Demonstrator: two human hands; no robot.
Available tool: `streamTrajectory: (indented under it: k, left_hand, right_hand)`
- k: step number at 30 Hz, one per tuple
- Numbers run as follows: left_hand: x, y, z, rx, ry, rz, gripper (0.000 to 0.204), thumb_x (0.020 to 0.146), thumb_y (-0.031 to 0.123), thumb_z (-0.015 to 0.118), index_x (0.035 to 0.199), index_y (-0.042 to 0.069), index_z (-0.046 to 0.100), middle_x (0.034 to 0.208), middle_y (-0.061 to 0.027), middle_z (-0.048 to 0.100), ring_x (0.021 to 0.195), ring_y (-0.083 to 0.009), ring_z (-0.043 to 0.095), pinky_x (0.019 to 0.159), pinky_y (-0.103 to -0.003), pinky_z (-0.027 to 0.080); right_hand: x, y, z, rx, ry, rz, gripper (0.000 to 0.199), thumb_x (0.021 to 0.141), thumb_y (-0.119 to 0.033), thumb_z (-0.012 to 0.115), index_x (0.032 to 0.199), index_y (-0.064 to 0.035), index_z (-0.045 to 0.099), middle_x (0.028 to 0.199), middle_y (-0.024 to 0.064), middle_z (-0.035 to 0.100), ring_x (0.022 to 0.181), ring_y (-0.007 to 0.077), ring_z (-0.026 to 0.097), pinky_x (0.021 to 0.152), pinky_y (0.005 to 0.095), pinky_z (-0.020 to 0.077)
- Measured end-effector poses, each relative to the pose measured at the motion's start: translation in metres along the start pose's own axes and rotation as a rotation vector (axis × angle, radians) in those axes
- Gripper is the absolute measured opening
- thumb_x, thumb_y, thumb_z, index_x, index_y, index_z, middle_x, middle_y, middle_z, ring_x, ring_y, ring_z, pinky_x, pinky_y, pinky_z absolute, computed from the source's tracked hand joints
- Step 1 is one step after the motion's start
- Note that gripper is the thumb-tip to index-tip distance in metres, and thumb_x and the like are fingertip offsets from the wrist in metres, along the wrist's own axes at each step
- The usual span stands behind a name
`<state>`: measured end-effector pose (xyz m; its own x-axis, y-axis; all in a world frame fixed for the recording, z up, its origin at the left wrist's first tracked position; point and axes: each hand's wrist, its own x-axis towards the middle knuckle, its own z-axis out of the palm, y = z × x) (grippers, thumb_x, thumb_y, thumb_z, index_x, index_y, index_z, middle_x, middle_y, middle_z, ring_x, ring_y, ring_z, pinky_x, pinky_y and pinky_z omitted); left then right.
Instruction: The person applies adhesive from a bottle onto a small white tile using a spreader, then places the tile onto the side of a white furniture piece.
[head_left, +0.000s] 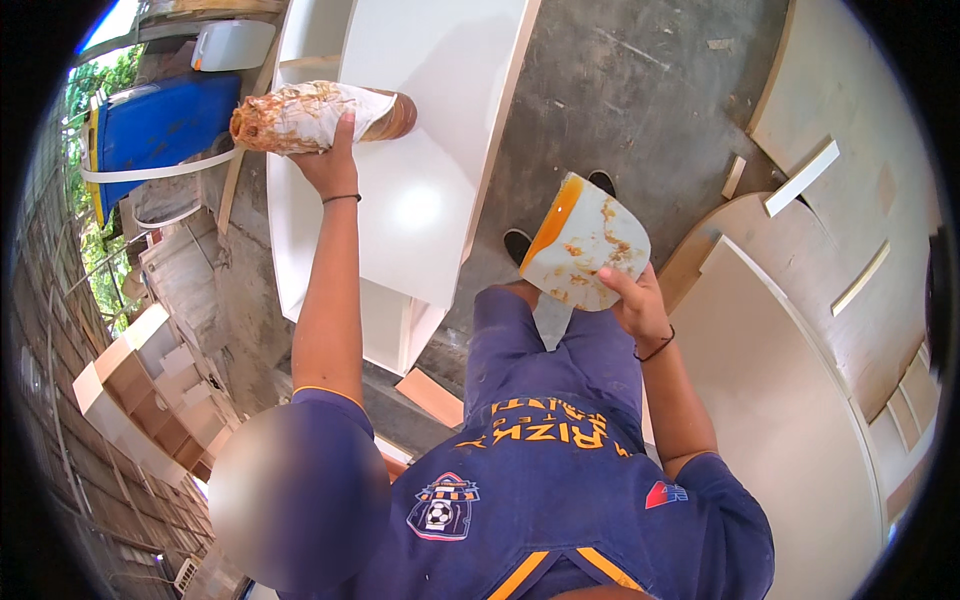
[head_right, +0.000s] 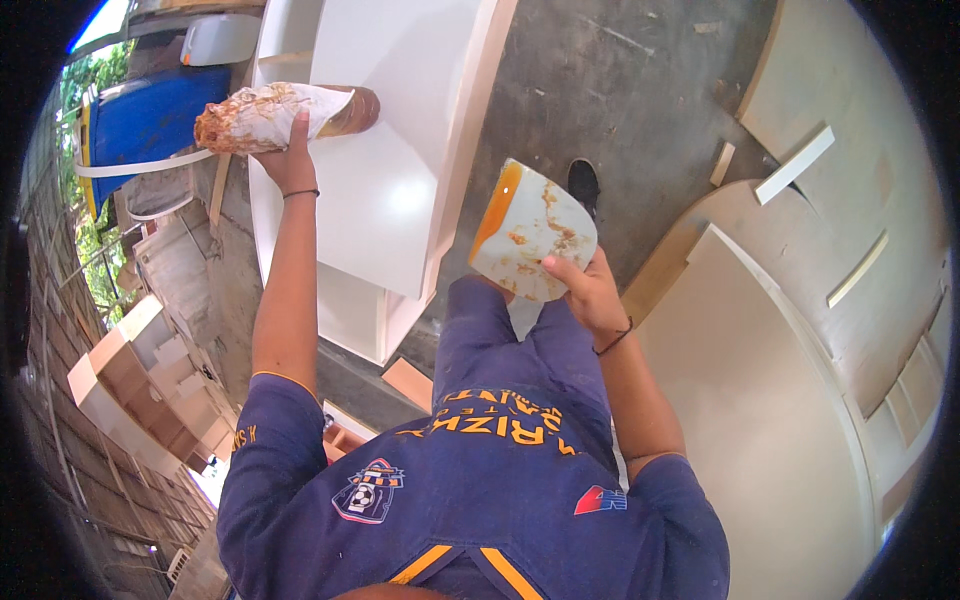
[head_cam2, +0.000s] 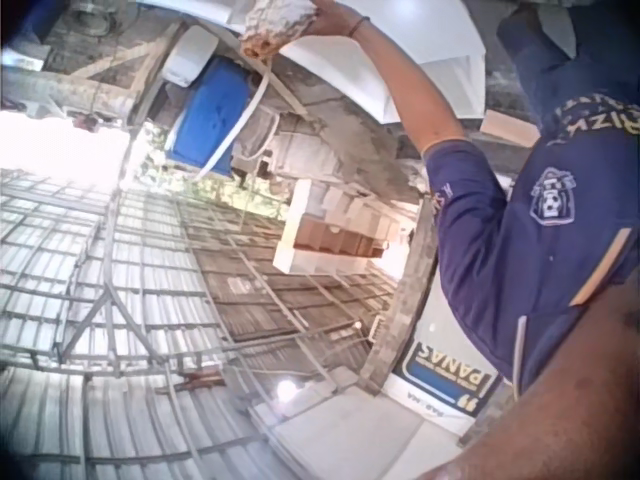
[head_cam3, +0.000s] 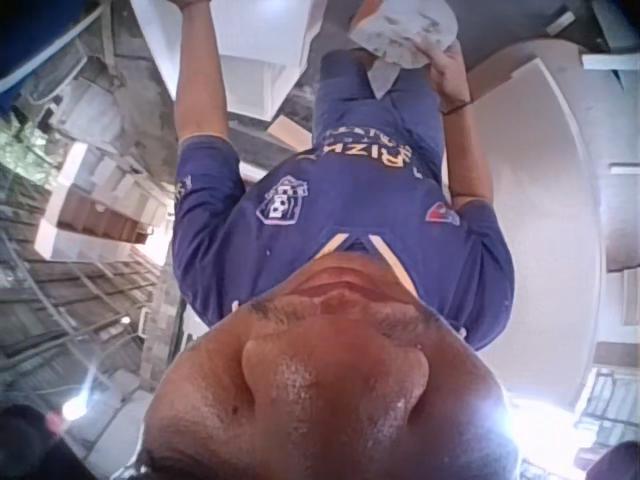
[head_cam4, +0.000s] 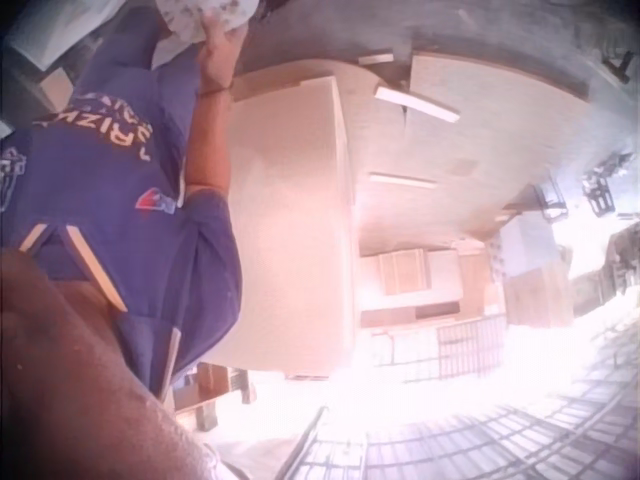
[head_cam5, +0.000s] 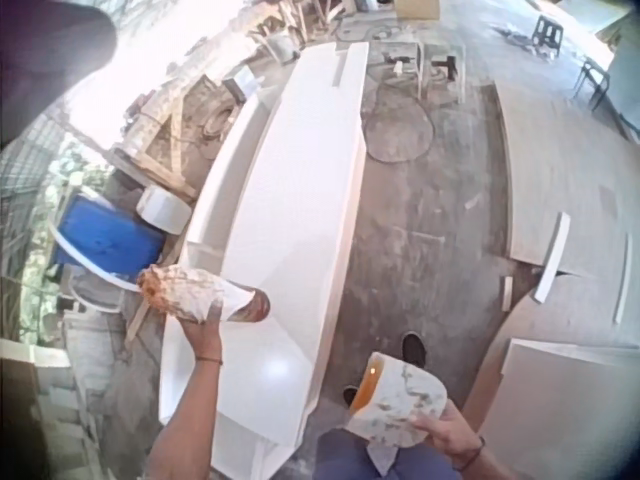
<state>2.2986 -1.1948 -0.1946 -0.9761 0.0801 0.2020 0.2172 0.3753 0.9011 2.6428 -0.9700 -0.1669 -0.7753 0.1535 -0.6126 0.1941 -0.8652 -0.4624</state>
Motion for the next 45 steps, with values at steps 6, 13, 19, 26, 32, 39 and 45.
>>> streamTrajectory:
  k: [6,13,19,26,32,39,45]
  left_hand:
    - [-0.017,-0.020,0.012,-0.076,-0.094,0.064,0.094,0.069,0.014,0.079,0.135,-0.003,0.015,0.137,-0.0162,0.032,0.125,-0.0251,0.037,0.106,-0.035,0.030]
    - [-0.051,-0.075,0.020,-0.045,-0.194,-0.073,0.094,0.063,0.039,0.082,0.128,0.003,0.023,0.134,-0.0131,0.035,0.123,-0.0292,0.038,0.102,-0.051,0.027]
    - [-0.081,-0.129,0.019,0.336,-0.195,-0.064,0.097,0.066,0.046,0.077,0.134,0.000,0.026,0.138,-0.0171,0.031,0.130,-0.0314,0.028,0.107,-0.046,0.024]
    - [-0.103,-0.131,0.045,0.737,-0.259,-0.040,0.098,0.069,0.066,0.061,0.135,0.001,0.029,0.145,-0.0202,0.020,0.137,-0.0335,0.012,0.113,-0.044,0.009]
    - [-0.106,-0.133,0.047,0.784,-0.257,-0.018,0.099,0.068,0.067,0.062,0.134,0.000,0.030,0.145,-0.0200,0.020,0.137,-0.0331,0.012,0.113,-0.044,0.008]
    - [-0.105,-0.137,0.047,0.848,-0.252,0.032,0.098,0.069,0.067,0.060,0.133,0.000,0.030,0.143,-0.0210,0.022,0.136,-0.0334,0.014,0.112,-0.044,0.010]
    - [-0.101,-0.138,0.047,0.854,-0.271,0.042,0.096,0.071,0.067,0.059,0.133,0.001,0.030,0.143,-0.0215,0.022,0.136,-0.0331,0.014,0.112,-0.044,0.011]
  right_hand:
    - [-0.001,0.068,-0.012,-0.052,0.031,0.014,0.041,0.084,-0.007,0.059,0.122,0.0042,0.048,0.115,0.0108,0.058,0.107,0.0184,0.054,0.092,0.0312,0.0425]
    - [-0.005,0.166,-0.013,-0.128,0.075,0.054,0.039,0.085,-0.007,0.056,0.120,0.0057,0.047,0.112,0.0100,0.059,0.102,0.0154,0.055,0.087,0.0280,0.0440]
    - [0.007,0.207,-0.004,-0.174,0.085,0.050,0.039,0.085,-0.006,0.051,0.121,0.0069,0.045,0.110,0.0111,0.059,0.100,0.0172,0.056,0.087,0.0283,0.0440]
    - [0.018,0.235,-0.003,-0.431,0.091,0.025,0.041,0.084,-0.006,0.051,0.123,0.0055,0.044,0.110,0.0138,0.059,0.099,0.0188,0.056,0.086,0.0298,0.0435]
    - [0.016,0.226,0.026,-0.593,0.151,-0.022,0.054,0.077,-0.008,0.048,0.130,0.0018,0.039,0.091,0.0319,0.059,0.090,0.0422,0.059,0.083,0.0404,0.0445]
    - [0.000,0.224,0.015,-0.654,0.150,-0.044,0.045,0.081,-0.007,0.050,0.124,0.0039,0.045,0.094,0.0168,0.064,0.090,0.0213,0.061,0.082,0.0302,0.0451]
    - [-0.001,0.229,-0.013,-0.490,0.249,0.035,0.039,0.081,-0.008,0.051,0.117,0.0055,0.049,0.100,0.0163,0.062,0.091,0.0210,0.059,0.082,0.0309,0.0447]
